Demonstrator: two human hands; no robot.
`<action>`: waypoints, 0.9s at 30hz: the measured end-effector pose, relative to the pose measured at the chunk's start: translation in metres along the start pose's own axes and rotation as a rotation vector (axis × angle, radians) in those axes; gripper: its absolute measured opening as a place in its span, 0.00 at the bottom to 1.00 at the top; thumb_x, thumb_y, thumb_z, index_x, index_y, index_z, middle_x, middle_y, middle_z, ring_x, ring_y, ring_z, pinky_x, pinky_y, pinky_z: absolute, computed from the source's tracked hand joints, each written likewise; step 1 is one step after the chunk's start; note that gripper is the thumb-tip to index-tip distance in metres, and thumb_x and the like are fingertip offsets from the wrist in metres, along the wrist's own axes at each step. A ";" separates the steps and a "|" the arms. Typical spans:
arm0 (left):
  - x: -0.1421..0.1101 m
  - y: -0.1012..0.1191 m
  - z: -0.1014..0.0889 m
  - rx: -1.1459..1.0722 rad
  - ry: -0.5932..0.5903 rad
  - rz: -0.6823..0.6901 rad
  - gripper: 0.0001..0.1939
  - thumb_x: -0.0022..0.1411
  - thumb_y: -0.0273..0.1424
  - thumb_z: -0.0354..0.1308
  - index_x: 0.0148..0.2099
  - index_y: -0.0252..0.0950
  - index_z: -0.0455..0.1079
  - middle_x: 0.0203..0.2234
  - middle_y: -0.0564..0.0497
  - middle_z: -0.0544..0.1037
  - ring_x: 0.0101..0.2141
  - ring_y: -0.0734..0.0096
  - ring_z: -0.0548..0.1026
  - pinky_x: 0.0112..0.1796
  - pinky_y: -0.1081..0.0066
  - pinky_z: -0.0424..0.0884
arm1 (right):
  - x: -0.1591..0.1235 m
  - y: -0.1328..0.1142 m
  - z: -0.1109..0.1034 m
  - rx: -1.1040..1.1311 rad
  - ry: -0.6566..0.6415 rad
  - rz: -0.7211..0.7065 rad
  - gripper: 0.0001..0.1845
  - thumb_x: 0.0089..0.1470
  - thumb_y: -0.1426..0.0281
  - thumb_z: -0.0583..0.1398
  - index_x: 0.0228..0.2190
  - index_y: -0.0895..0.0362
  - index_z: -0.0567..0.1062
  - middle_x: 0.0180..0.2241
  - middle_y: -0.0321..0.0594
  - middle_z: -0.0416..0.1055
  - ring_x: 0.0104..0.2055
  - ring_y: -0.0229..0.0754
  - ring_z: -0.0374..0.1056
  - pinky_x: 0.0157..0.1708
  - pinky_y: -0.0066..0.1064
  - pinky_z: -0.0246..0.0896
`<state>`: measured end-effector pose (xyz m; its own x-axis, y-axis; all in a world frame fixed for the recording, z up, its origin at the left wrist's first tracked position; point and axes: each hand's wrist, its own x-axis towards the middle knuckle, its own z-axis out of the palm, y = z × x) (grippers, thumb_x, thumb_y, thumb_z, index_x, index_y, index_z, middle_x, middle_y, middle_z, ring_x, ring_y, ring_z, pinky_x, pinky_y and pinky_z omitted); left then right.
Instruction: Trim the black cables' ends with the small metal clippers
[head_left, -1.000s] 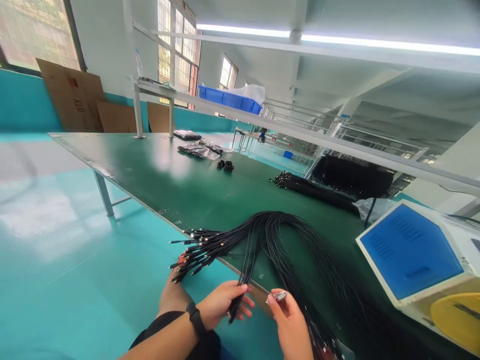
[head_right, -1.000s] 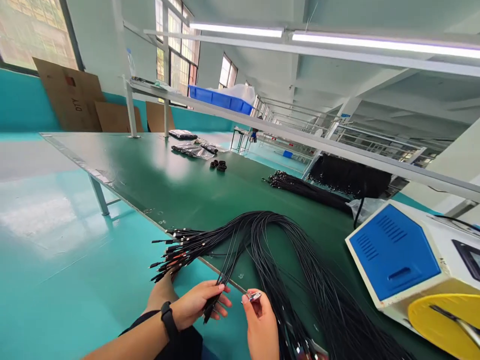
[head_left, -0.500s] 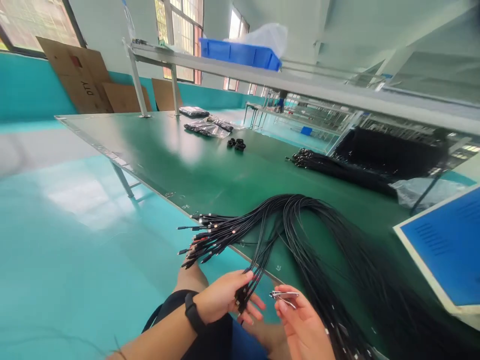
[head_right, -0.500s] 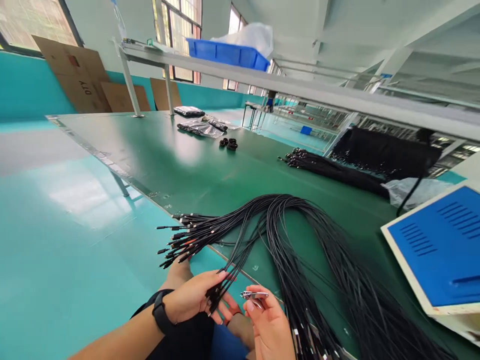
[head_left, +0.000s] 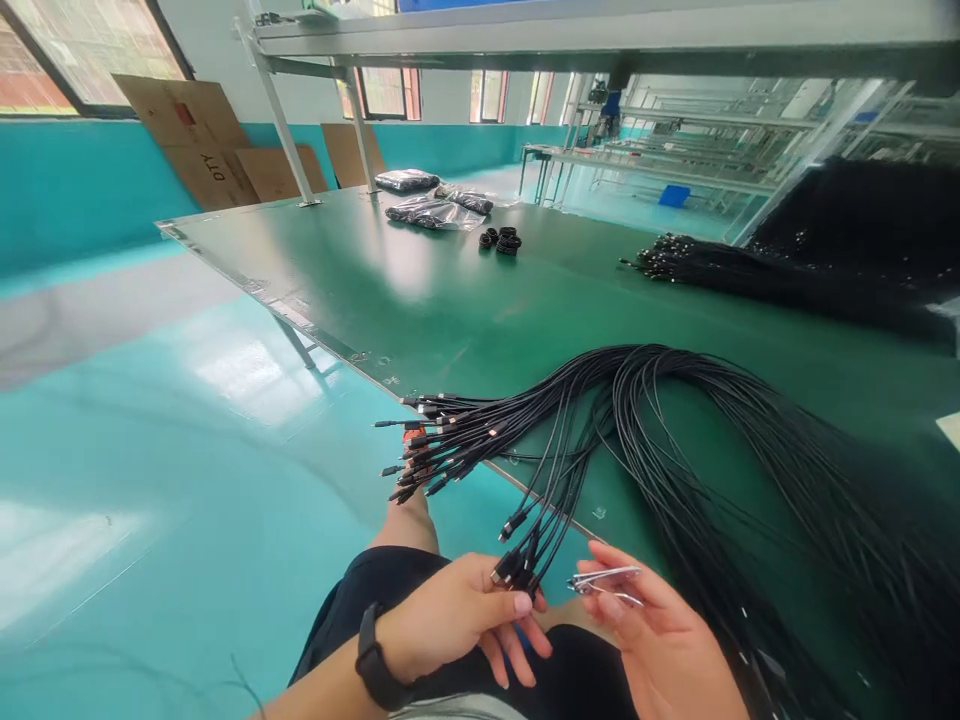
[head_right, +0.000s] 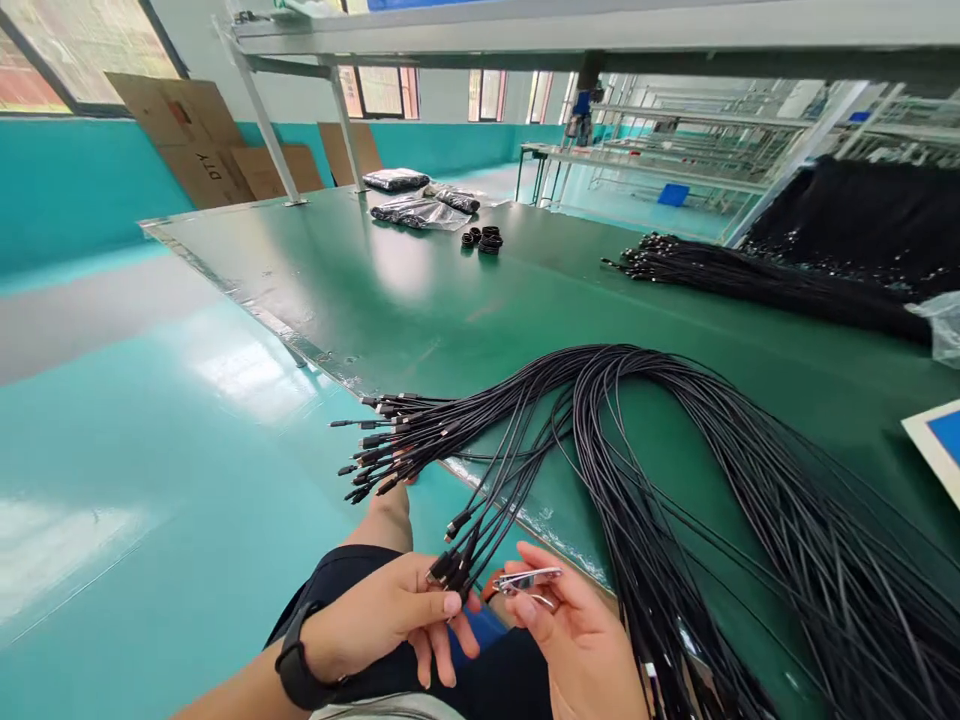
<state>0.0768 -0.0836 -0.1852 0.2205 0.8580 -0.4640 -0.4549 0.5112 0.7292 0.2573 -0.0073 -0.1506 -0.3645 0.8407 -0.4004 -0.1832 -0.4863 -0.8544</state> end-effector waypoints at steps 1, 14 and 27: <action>0.000 -0.001 0.004 -0.022 0.026 0.011 0.20 0.54 0.43 0.64 0.39 0.30 0.72 0.28 0.43 0.81 0.21 0.70 0.78 0.19 0.76 0.69 | -0.003 0.004 -0.002 0.002 0.006 -0.012 0.19 0.39 0.63 0.74 0.36 0.52 0.83 0.33 0.41 0.81 0.36 0.42 0.75 0.38 0.27 0.71; 0.004 0.034 0.057 -0.029 0.145 0.130 0.13 0.55 0.34 0.67 0.40 0.31 0.75 0.26 0.46 0.82 0.18 0.74 0.76 0.18 0.80 0.68 | -0.022 0.004 0.027 0.417 0.076 -0.148 0.06 0.56 0.68 0.64 0.38 0.53 0.77 0.34 0.43 0.80 0.33 0.44 0.75 0.29 0.35 0.72; 0.006 0.030 0.062 -0.027 0.169 0.138 0.09 0.56 0.33 0.67 0.37 0.34 0.75 0.23 0.52 0.80 0.21 0.73 0.78 0.24 0.77 0.74 | -0.023 -0.010 0.025 0.383 0.003 -0.104 0.04 0.57 0.68 0.63 0.36 0.52 0.78 0.31 0.41 0.76 0.23 0.40 0.71 0.22 0.34 0.68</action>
<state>0.1181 -0.0598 -0.1351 0.0080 0.8982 -0.4395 -0.4939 0.3857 0.7793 0.2447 -0.0274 -0.1246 -0.3230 0.8907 -0.3197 -0.5469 -0.4514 -0.7051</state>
